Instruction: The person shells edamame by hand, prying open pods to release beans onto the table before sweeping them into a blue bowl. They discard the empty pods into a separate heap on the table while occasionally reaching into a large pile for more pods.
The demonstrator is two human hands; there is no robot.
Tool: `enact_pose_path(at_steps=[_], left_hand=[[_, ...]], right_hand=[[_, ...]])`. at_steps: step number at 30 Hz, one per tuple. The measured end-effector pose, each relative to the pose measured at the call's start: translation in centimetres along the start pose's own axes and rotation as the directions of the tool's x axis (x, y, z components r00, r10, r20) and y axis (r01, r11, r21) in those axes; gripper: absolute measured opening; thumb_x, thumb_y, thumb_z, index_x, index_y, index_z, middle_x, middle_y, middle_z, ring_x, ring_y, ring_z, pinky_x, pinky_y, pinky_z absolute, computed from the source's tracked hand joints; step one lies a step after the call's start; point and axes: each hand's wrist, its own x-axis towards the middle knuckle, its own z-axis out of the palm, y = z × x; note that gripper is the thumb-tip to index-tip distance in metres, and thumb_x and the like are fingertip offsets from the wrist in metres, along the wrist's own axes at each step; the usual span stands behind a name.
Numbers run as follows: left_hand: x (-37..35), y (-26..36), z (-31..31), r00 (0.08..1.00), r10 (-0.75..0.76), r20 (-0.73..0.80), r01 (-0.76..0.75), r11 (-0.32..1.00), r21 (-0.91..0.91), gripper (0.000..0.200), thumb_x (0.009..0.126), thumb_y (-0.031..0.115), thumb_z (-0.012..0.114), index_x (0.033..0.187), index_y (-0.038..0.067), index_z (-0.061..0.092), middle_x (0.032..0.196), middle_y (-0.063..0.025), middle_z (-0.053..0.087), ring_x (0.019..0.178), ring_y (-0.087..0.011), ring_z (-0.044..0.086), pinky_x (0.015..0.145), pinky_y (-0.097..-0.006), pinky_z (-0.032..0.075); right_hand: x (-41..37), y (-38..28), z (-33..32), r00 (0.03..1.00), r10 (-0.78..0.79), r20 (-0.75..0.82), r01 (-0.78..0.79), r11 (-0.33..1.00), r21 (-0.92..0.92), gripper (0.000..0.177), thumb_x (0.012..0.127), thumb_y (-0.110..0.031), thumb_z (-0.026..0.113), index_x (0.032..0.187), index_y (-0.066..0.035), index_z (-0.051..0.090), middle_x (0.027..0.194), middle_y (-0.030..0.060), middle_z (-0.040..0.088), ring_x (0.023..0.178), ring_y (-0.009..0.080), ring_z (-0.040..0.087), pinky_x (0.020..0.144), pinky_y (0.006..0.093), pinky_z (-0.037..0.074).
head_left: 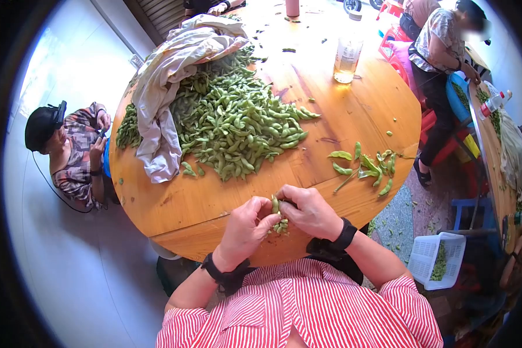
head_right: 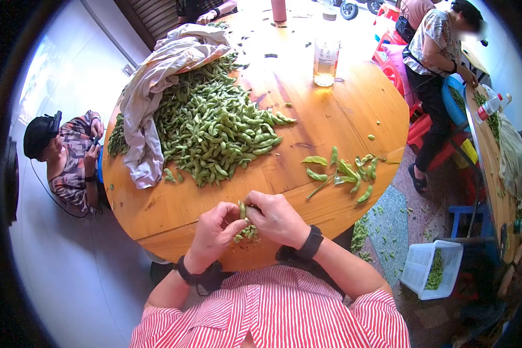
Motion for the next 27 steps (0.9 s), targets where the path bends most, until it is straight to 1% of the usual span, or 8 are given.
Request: enact_pose_path(at_steps=[1, 5, 7, 14, 16, 23, 25, 27], left_hand=[[-0.1, -0.1, 0.1, 0.987, 0.160, -0.025, -0.151, 0.966, 0.211, 0.013, 0.100, 0.010, 0.059, 0.106, -0.001, 0.060, 0.082, -0.0029, 0.065, 0.066, -0.0096, 0.060, 0.060, -0.0229, 0.049], [0.1, -0.2, -0.3, 0.996, 0.092, 0.010, -0.092, 0.967, 0.236, 0.016, 0.100, 0.014, 0.060, 0.102, -0.001, 0.061, 0.086, -0.0048, 0.067, 0.073, -0.0114, 0.065, 0.062, -0.0255, 0.051], [0.3, -0.1, -0.8, 0.936, -0.291, 0.196, 0.349, 0.835, -0.427, 0.018, 0.103, 0.017, 0.055, 0.106, -0.001, 0.060, 0.088, -0.0049, 0.067, 0.073, -0.0122, 0.065, 0.065, -0.0250, 0.054], [0.8, -1.4, -1.5, 0.874, -0.281, 0.397, 0.486, 0.510, -0.709, 0.023, 0.106, 0.022, 0.049, 0.108, 0.001, 0.059, 0.087, -0.0049, 0.065, 0.068, -0.0113, 0.064, 0.060, -0.0240, 0.054], [0.7, -0.9, -1.3, 0.904, -0.324, 0.280, 0.428, 0.681, -0.595, 0.024, 0.107, 0.023, 0.048, 0.106, 0.002, 0.059, 0.087, -0.0048, 0.065, 0.066, -0.0109, 0.063, 0.059, -0.0229, 0.053], [0.4, -0.6, -0.3, 0.939, -0.316, 0.139, 0.345, 0.881, -0.323, 0.016, 0.102, 0.017, 0.058, 0.106, 0.001, 0.060, 0.087, -0.0070, 0.065, 0.070, -0.0130, 0.065, 0.060, -0.0261, 0.052], [0.3, 0.2, 0.0, 0.991, 0.104, -0.085, -0.089, 0.982, 0.164, 0.020, 0.095, 0.008, 0.065, 0.112, -0.001, 0.058, 0.085, -0.0057, 0.064, 0.073, -0.0127, 0.063, 0.063, -0.0257, 0.052], [0.2, 0.1, -0.1, 0.987, 0.143, -0.068, -0.128, 0.973, 0.194, 0.024, 0.092, 0.006, 0.068, 0.114, -0.001, 0.058, 0.086, -0.0067, 0.063, 0.075, -0.0135, 0.063, 0.064, -0.0262, 0.052]], right_hand=[[0.0, 0.0, 0.0, 1.000, 0.002, 0.000, -0.002, 1.000, 0.000, 0.014, 0.090, -0.009, 0.059, 0.096, 0.003, 0.062, 0.080, 0.0238, 0.065, 0.075, 0.0379, 0.068, 0.068, 0.0409, 0.053], [0.2, 0.5, 0.0, 0.999, 0.035, 0.026, -0.036, 0.999, 0.030, 0.015, 0.090, -0.011, 0.059, 0.095, 0.003, 0.062, 0.077, 0.0219, 0.064, 0.067, 0.0307, 0.065, 0.065, 0.0380, 0.052], [0.1, 0.7, -0.1, 0.997, 0.065, 0.049, -0.069, 0.994, 0.081, 0.015, 0.089, -0.011, 0.059, 0.094, 0.003, 0.061, 0.075, 0.0208, 0.063, 0.064, 0.0274, 0.063, 0.064, 0.0367, 0.052], [0.4, 1.0, -0.8, 0.956, 0.197, 0.219, -0.246, 0.943, 0.224, 0.020, 0.092, -0.016, 0.062, 0.095, 0.003, 0.062, 0.072, 0.0095, 0.063, 0.067, 0.0141, 0.058, 0.063, 0.0335, 0.051], [0.4, 0.7, -0.9, 0.952, 0.209, 0.222, -0.254, 0.947, 0.197, 0.021, 0.093, -0.017, 0.063, 0.096, 0.003, 0.062, 0.072, 0.0082, 0.063, 0.068, 0.0134, 0.058, 0.064, 0.0329, 0.051], [0.2, 1.0, -0.3, 0.989, 0.125, 0.081, -0.139, 0.967, 0.213, 0.019, 0.092, -0.016, 0.064, 0.097, 0.002, 0.065, 0.076, 0.0093, 0.065, 0.072, 0.0122, 0.060, 0.068, 0.0315, 0.051], [0.0, 0.8, -0.2, 0.987, 0.145, 0.075, -0.157, 0.966, 0.207, 0.019, 0.092, -0.016, 0.064, 0.096, 0.002, 0.065, 0.077, 0.0092, 0.066, 0.071, 0.0123, 0.060, 0.068, 0.0316, 0.051], [-0.1, 0.5, -0.2, 0.984, 0.169, 0.058, -0.176, 0.971, 0.160, 0.020, 0.092, -0.017, 0.064, 0.095, 0.003, 0.065, 0.076, 0.0083, 0.065, 0.069, 0.0131, 0.060, 0.067, 0.0322, 0.050]])
